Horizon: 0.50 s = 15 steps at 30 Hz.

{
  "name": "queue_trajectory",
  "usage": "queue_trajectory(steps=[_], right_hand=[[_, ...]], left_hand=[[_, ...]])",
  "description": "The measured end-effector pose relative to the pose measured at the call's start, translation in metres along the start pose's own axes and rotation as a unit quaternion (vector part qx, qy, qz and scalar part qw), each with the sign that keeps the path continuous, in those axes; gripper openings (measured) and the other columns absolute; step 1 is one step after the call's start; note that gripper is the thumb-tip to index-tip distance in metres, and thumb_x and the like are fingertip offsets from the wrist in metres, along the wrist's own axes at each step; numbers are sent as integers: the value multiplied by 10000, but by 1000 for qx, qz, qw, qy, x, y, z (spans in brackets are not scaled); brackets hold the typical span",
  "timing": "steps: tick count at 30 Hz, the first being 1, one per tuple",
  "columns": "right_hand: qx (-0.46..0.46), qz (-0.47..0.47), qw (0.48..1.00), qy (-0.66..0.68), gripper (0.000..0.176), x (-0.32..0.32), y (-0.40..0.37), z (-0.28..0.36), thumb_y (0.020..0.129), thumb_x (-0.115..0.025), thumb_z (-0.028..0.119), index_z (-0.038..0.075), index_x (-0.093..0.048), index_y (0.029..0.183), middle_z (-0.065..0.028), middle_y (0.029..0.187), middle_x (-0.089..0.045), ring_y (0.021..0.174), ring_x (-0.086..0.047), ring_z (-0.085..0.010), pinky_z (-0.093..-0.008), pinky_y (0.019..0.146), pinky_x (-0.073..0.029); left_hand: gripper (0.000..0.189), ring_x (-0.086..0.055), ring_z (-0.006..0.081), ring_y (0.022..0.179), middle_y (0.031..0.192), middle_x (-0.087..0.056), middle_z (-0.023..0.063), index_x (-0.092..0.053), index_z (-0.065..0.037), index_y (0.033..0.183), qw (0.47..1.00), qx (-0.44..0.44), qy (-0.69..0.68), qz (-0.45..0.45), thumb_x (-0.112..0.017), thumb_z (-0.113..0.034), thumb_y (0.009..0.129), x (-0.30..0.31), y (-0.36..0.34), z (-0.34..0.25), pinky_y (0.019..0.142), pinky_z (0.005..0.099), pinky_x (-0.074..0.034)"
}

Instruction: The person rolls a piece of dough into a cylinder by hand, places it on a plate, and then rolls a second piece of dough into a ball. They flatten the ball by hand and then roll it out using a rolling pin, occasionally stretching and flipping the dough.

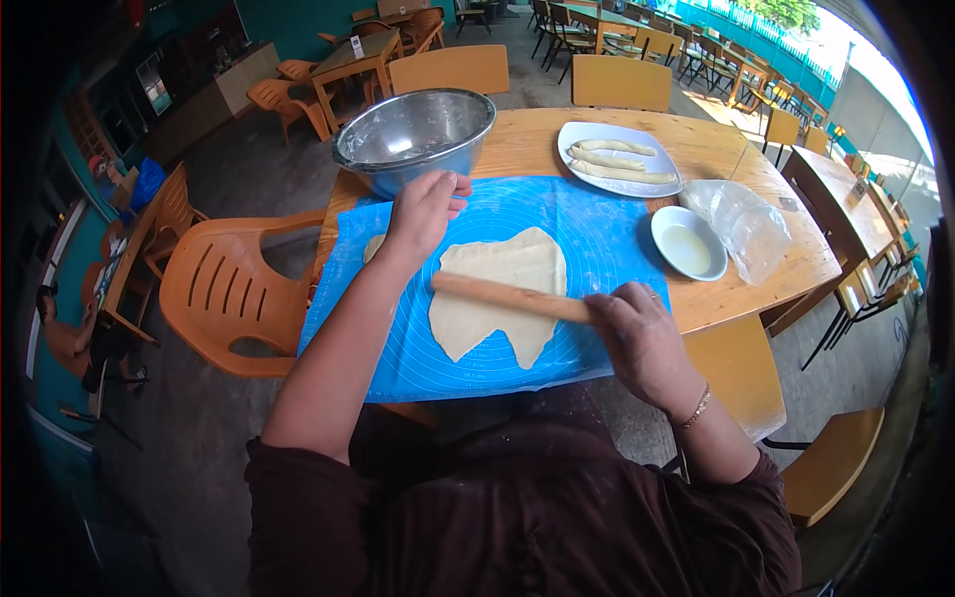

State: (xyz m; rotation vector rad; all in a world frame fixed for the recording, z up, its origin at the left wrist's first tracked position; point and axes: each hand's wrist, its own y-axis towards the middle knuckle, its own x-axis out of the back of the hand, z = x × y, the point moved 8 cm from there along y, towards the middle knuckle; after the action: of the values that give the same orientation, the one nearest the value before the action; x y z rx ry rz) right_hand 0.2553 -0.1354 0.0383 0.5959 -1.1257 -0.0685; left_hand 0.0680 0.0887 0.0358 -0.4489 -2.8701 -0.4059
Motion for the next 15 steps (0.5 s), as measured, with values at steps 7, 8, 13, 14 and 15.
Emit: queue_trajectory(steps=[7, 8, 13, 14, 15], right_hand=[[-177, -123, 974, -69, 256, 22, -29, -62, 931, -549, 77, 41, -596, 1180, -182, 943, -561, 882, -590, -385, -474, 780, -484], [-200, -132, 968, -79, 264, 20, -27, -64, 936, -535, 79, 45, -592, 1192, -184, 947, -561, 887, -591, -388, -476, 784, -484], [-183, -92, 972, -116, 357, -1, 8, -62, 860, -502, 4, 74, -593, 1198, -170, 968, -539, 910, -583, -354, -463, 783, -484], [-183, -94, 972, -113, 357, -4, 15, -62, 860, -502, 4, 74, -593, 1198, -170, 968, -539, 910, -583, -354, -463, 783, -484], [-179, -96, 970, -135, 351, -8, 22, -63, 860, -507, 10, 67, -594, 1195, -170, 966, -542, 906, -583, -350, -450, 784, -486]], left_hand=[[405, -584, 372, 1100, 1180, -642, 206, -663, -10, 1142, 909, -131, 386, 91, -640, -338, 906, -85, 12, 21, 971, 432, -451], [405, -584, 372, 1100, 1180, -642, 206, -663, -10, 1142, 908, -134, 385, 94, -640, -338, 906, -93, 12, 23, 971, 432, -451], [473, -552, 345, 1161, 1165, -624, 185, -644, -19, 1103, 865, -59, 461, 191, -719, -402, 834, -115, 5, 13, 998, 424, -435], [473, -552, 345, 1161, 1165, -624, 185, -644, -19, 1103, 863, -59, 464, 191, -719, -402, 834, -116, 5, 12, 998, 424, -435], [465, -559, 336, 1159, 1170, -624, 178, -639, -21, 1100, 860, -50, 469, 196, -723, -394, 834, -116, 5, 12, 993, 421, -441]])
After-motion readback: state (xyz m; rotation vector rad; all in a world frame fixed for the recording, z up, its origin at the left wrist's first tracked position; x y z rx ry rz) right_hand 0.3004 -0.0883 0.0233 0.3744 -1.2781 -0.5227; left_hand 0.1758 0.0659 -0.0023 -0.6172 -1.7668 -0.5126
